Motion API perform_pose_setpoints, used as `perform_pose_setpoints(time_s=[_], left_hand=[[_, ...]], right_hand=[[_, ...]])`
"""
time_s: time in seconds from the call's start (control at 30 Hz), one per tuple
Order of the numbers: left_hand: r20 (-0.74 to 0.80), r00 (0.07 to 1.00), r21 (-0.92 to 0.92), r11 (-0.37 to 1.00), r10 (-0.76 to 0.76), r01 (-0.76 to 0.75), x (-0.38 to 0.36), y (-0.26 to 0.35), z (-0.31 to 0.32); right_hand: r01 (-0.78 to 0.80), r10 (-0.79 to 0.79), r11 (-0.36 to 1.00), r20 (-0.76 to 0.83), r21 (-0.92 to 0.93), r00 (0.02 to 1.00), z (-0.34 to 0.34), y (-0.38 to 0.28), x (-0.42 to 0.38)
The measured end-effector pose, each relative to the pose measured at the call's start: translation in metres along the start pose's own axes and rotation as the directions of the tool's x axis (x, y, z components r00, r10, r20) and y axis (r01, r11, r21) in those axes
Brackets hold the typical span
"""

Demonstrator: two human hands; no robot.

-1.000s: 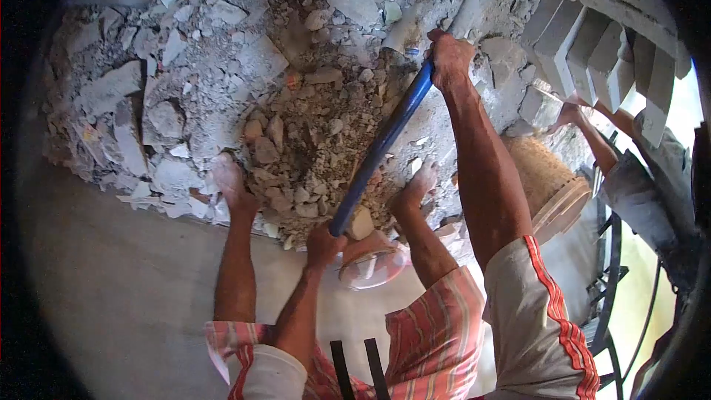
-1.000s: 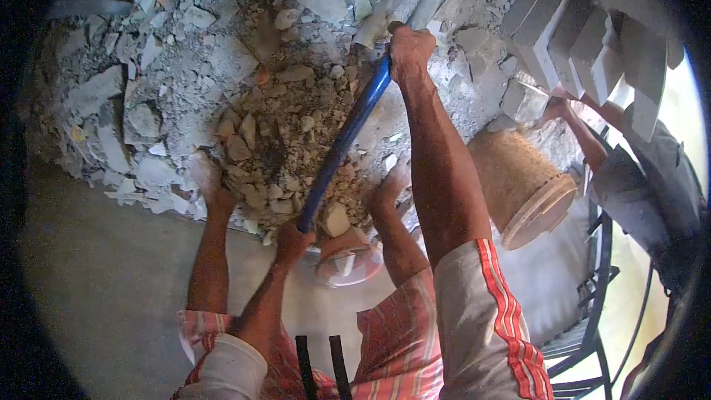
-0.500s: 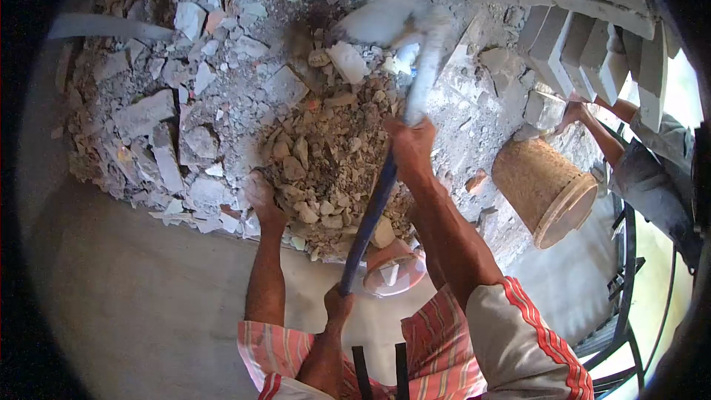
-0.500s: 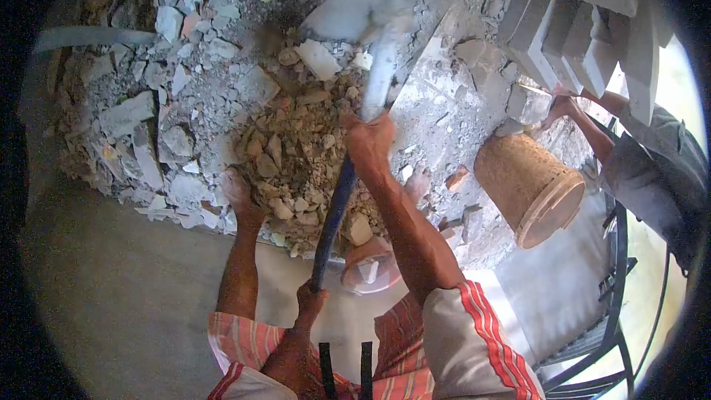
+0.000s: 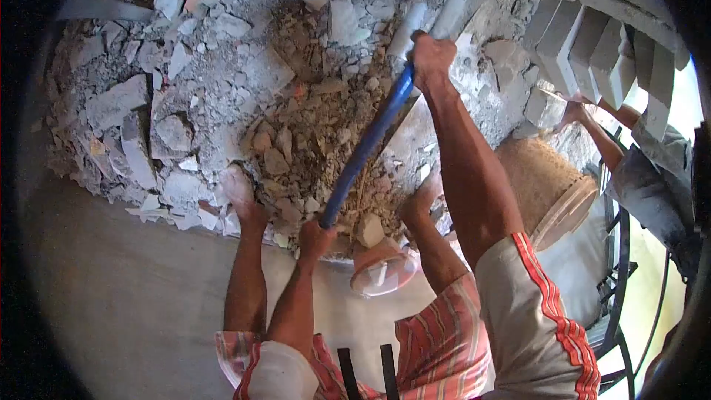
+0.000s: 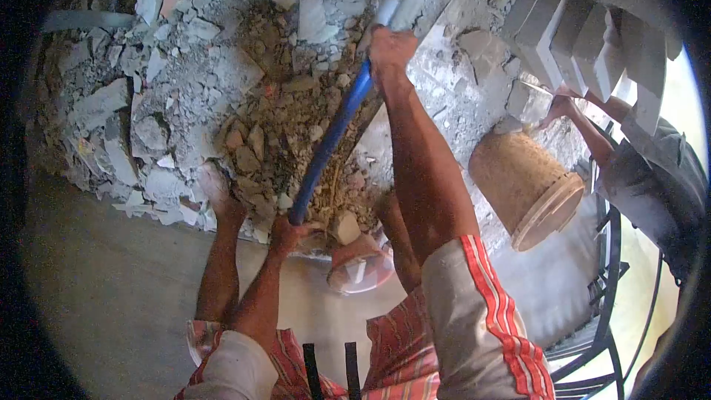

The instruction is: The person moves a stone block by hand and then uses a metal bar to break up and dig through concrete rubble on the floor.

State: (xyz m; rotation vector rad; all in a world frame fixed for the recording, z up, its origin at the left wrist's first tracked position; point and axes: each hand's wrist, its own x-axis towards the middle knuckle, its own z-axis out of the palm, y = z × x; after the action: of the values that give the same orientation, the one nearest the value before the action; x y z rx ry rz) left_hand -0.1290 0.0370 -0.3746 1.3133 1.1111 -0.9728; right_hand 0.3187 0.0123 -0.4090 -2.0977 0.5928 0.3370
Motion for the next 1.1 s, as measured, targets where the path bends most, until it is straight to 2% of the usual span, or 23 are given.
perform_pose_setpoints(time_s=[0.07, 0.13, 0.17, 0.2, 0.23, 0.27, 0.3, 0.4, 0.43, 0.47, 0.5, 0.53, 0.6, 0.67, 0.73, 0.8, 0.83, 0.9, 0.93, 1.0, 1.03, 1.07, 1.1], left_hand=[[-0.175, 0.959, 0.218, 0.959, 0.222, -0.182, -0.019, -0.032, 0.015], [-0.026, 0.999, 0.112, 0.993, 0.035, -0.031, -0.074, 0.026, 0.0], [0.004, 0.998, 0.084, 0.995, 0.061, -0.061, -0.086, 0.023, 0.004], [0.035, 0.996, 0.056, 0.995, 0.079, -0.081, -0.098, 0.018, 0.005], [0.028, 0.997, 0.074, 0.995, 0.071, -0.073, -0.104, 0.023, 0.003], [0.096, 0.995, -0.02, 1.0, 0.0, 0.002, -0.109, 0.029, 0.003], [0.175, 0.982, -0.107, 0.99, -0.072, 0.092, -0.123, 0.036, 0.003], [0.179, 0.979, -0.129, 0.985, -0.092, 0.116, -0.159, 0.072, 0.001], [0.167, 0.982, -0.123, 0.986, -0.09, 0.111, -0.174, 0.087, -0.004], [0.256, 0.956, -0.195, 0.961, -0.145, 0.198, -0.192, 0.103, -0.009], [0.348, 0.92, -0.262, 0.923, -0.183, 0.282, -0.205, 0.115, -0.01], [0.34, 0.923, -0.26, 0.925, -0.181, 0.277, -0.219, 0.12, -0.009], [0.394, 0.909, -0.441, 0.839, -0.138, 0.319, -0.248, 0.119, -0.007], [0.394, 0.91, -0.484, 0.812, -0.131, 0.326, -0.279, 0.107, -0.014], [0.417, 0.897, -0.511, 0.779, -0.145, 0.363, -0.311, 0.084, -0.017], [0.408, 0.896, -0.481, 0.792, -0.176, 0.375, -0.338, 0.092, -0.032], [0.417, 0.892, -0.484, 0.788, -0.173, 0.379, -0.35, 0.096, -0.029], [0.485, 0.868, -0.61, 0.669, -0.108, 0.425, -0.373, 0.104, -0.025], [0.489, 0.865, -0.607, 0.669, -0.11, 0.428, -0.383, 0.109, -0.032], [0.497, 0.823, -0.465, 0.716, -0.275, 0.52, -0.396, 0.117, -0.052], [0.495, 0.825, -0.457, 0.726, -0.272, 0.514, -0.403, 0.114, -0.052], [0.532, 0.826, -0.481, 0.735, -0.188, 0.478, -0.413, 0.104, -0.05], [0.565, 0.818, -0.51, 0.736, -0.103, 0.445, -0.422, 0.094, -0.044]], right_hand=[[-0.08, 0.079, 0.995, 0.022, 0.064, 0.997, -0.01, 0.001, -0.008], [-0.137, 0.139, 0.984, 0.011, -0.112, 0.99, -0.016, 0.015, -0.007], [-0.148, 0.15, 0.985, 0.016, -0.085, 0.989, -0.018, 0.005, -0.025], [-0.086, 0.099, 0.98, 0.061, -0.179, 0.993, -0.013, 0.031, -0.02], [-0.055, 0.07, 0.961, 0.047, -0.27, 0.996, -0.01, 0.015, -0.031], [-0.014, 0.031, 0.933, 0.041, -0.36, 0.999, -0.006, -0.004, -0.037], [-0.029, 0.048, 0.935, 0.043, -0.354, 0.998, -0.008, -0.013, -0.042], [-0.08, 0.115, 0.928, 0.075, -0.364, 0.991, -0.012, -0.049, -0.038], [-0.092, 0.166, 0.917, 0.16, -0.389, 0.973, -0.016, -0.058, -0.039], [-0.102, 0.218, 0.904, 0.242, -0.415, 0.945, -0.019, -0.066, -0.042], [-0.097, 0.21, 0.91, 0.245, -0.404, 0.947, -0.017, -0.074, -0.043], [-0.061, 0.194, 0.91, 0.293, -0.41, 0.936, -0.011, -0.076, -0.047], [-0.011, 0.162, 0.919, 0.351, -0.395, 0.922, 0.012, -0.073, -0.06], [0.208, 0.083, 0.781, 0.429, -0.588, 0.9, 0.037, -0.048, -0.079], [0.202, 0.067, 0.825, 0.447, -0.527, 0.892, 0.02, -0.039, -0.11], [0.186, 0.074, 0.849, 0.461, -0.494, 0.884, 0.003, -0.02, -0.134], [0.332, -0.021, 0.798, 0.527, -0.503, 0.849, -0.006, -0.01, -0.135], [0.269, -0.061, 0.862, 0.438, -0.43, 0.897, -0.009, 0.011, -0.144], [0.243, -0.082, 0.89, 0.391, -0.385, 0.917, -0.011, 0.018, -0.149], [0.126, 0.059, 0.929, 0.474, -0.349, 0.878, -0.016, 0.037, -0.146], [0.089, 0.098, 0.942, 0.521, -0.323, 0.848, -0.019, 0.054, -0.142], [0.05, 0.136, 0.952, 0.564, -0.301, 0.814, -0.023, 0.066, -0.138], [0.33, -0.109, 0.87, 0.51, -0.366, 0.853, -0.035, 0.066, -0.151]])
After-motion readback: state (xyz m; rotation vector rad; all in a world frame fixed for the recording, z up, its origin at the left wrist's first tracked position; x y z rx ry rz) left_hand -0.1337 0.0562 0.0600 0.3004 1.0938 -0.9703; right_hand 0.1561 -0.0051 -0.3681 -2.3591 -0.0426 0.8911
